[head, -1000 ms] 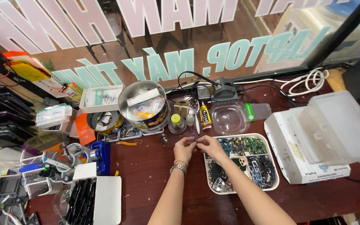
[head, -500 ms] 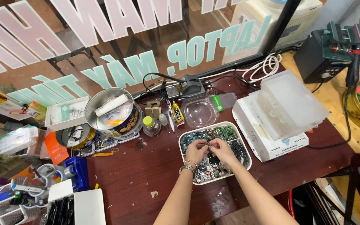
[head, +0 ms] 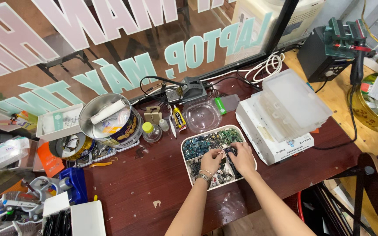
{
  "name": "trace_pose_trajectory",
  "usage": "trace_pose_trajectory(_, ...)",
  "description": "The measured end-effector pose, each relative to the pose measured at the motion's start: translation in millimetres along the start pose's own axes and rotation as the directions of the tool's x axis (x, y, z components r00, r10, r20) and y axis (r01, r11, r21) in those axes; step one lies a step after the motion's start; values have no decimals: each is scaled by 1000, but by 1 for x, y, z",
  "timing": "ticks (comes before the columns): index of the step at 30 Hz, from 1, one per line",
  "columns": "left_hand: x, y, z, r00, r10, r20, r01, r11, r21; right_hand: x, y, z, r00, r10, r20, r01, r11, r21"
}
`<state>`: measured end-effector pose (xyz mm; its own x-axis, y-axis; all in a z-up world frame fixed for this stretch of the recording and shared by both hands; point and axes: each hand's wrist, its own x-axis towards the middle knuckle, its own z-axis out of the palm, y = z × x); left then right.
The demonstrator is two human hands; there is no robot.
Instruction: The person sorts small electronic components from a compartmentalized tray and places them into clear plastic storage boxes on a cluttered workbench. They handle multiple small parts by hand, opening and closing the boxes to organize the items.
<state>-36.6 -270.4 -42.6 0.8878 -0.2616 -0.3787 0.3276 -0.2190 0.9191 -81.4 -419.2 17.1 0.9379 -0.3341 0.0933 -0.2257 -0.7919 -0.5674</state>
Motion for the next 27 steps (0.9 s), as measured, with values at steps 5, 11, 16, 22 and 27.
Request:
trace_pose_trajectory(5,-9,11,-46,947,107,-302,-86,993,83,14,-63,21,982,-60,179,2,952,306)
trace_pose_trajectory(11,-23,2,-134,764,113,-635,21,979,201,29,-129,83,929,-250,272,108,887,449)
trace_pose_trajectory(16,-37,-21,-198,655,-19,-756,222,960,169,25,-167,142,858,-335,389,175,903,391)
trace_pose_trajectory(22,-45,-30,-256,647,70,-759,342,863,371,33,-196,202,728,-423,540,301,904,302)
trace_pose_trajectory(27,-36,-34,-281,781,316,-538,258,622,740,39,-217,238,713,-408,570,366,910,194)
